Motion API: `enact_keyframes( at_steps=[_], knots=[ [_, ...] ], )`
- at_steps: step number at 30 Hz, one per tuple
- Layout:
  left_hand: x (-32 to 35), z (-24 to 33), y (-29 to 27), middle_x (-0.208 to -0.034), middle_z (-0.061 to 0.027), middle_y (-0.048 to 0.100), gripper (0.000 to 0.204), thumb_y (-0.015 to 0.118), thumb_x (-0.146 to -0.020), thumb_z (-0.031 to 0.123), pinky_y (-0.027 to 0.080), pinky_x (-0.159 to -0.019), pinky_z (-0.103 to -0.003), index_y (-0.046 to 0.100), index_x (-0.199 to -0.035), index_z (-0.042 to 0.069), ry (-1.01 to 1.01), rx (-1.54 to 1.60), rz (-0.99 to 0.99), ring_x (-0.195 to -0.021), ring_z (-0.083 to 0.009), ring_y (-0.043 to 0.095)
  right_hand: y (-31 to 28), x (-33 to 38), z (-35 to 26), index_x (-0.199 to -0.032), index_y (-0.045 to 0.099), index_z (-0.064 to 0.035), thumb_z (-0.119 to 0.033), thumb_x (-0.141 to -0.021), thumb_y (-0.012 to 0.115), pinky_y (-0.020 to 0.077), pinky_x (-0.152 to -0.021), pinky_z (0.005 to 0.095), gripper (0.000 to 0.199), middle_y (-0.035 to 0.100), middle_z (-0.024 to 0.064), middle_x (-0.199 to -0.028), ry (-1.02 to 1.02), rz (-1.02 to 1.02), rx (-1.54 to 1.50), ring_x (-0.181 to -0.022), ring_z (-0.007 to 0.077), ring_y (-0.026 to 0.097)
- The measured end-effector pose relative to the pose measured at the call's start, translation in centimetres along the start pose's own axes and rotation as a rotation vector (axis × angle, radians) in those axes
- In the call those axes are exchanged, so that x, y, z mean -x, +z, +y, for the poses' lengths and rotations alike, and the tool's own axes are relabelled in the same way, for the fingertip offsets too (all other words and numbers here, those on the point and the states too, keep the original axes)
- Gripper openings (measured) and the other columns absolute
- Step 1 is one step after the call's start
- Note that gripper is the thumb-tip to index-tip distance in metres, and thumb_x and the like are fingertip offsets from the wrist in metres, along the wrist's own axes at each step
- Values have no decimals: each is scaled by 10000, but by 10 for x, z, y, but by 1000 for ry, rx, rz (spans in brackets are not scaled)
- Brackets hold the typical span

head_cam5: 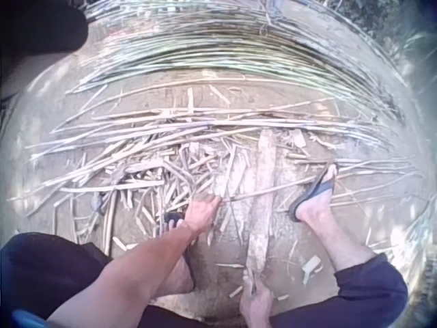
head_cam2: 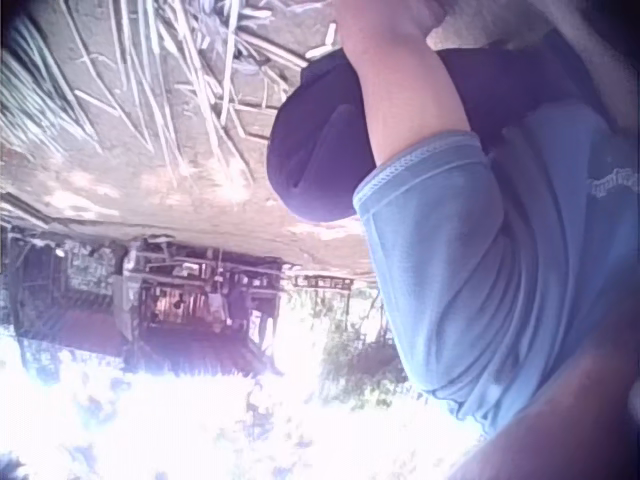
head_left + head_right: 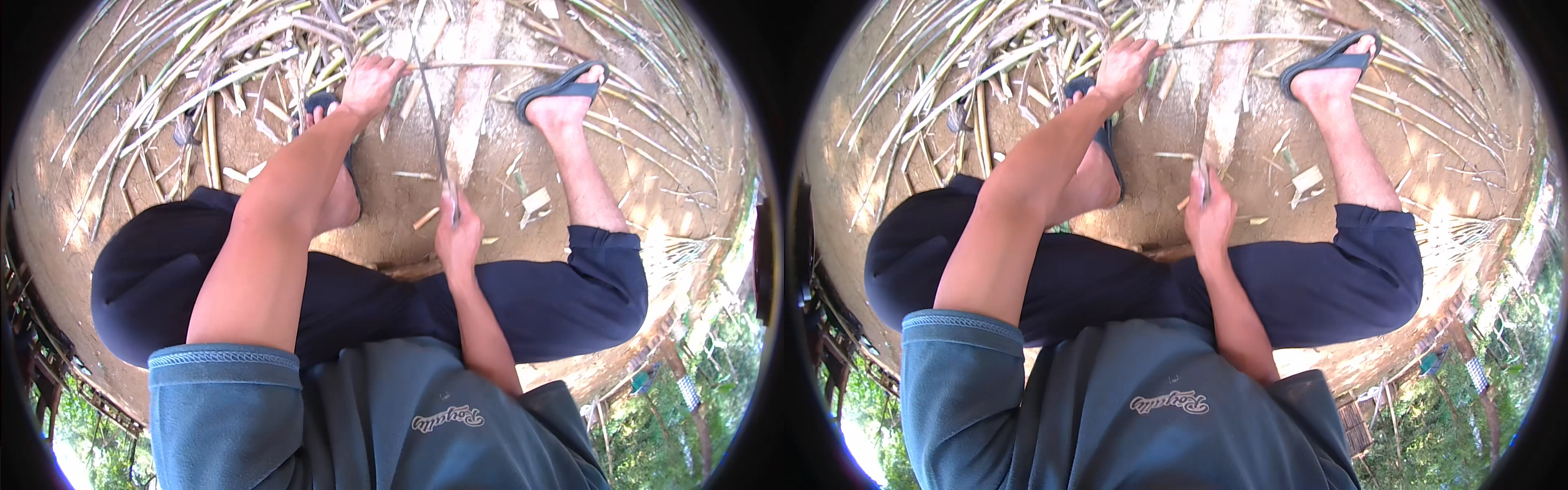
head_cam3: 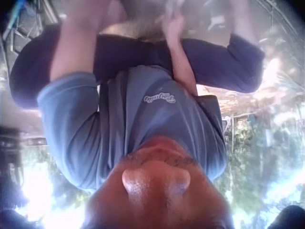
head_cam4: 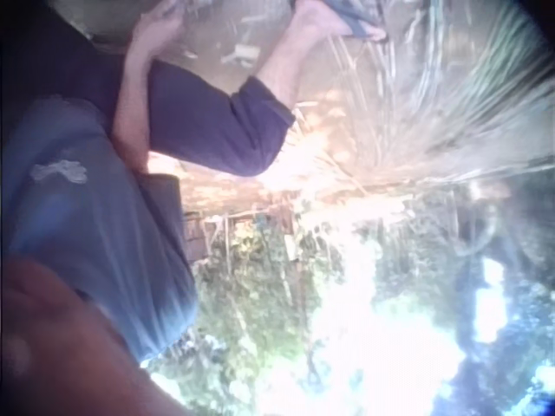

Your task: The person sits on the ground and uses a hand saw to cut long bamboo stalks into smaller pieces. They hold the stalks with their left hand and saw with their right hand, accumulating a pile of cut bamboo segments on the ground.

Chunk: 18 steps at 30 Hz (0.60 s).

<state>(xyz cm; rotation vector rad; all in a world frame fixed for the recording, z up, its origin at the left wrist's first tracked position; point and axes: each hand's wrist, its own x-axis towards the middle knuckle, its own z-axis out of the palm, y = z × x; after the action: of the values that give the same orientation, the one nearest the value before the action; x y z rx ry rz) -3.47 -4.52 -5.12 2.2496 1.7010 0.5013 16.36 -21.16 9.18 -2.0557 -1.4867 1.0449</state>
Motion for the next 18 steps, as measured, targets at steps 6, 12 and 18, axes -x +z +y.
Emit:
enact_keyframes(
  at_steps=[6, 12, 18],
  knots=[
    [-16, -9, -5, -969, -96, 654, 157, 547, -870, 119, 477, -887, -394, 582, -1021, 95, 35, 28, 8, -1005, -271, 613, 27, -61, -20, -1227, 603, -15, -277, -933, 553, 506, -670, 444, 398, 646, 268, -762, 0, 30, 116, -731, 399, 670],
    [-20, -12, -8, -916, -127, 650, 143, 528, -872, 92, 494, -813, -405, 577, -1006, 88, 48, 25, 99, -903, -297, 629, -3, -3, 16, -1217, 617, -13, -249, -955, 529, 481, -599, 402, 363, 626, 235, -714, -169, 84, 34, -597, 278, 626],
    [-4, 10, -3, -848, -116, 658, 114, 540, -864, 84, 506, -740, -426, 585, -969, 82, -9, 109, 63, -818, -305, 631, 13, -77, -38, -1160, 647, -12, -272, -948, 525, 503, -633, 388, 357, 642, 219, -730, 15, -45, 76, -656, 281, 647]
  ],
)
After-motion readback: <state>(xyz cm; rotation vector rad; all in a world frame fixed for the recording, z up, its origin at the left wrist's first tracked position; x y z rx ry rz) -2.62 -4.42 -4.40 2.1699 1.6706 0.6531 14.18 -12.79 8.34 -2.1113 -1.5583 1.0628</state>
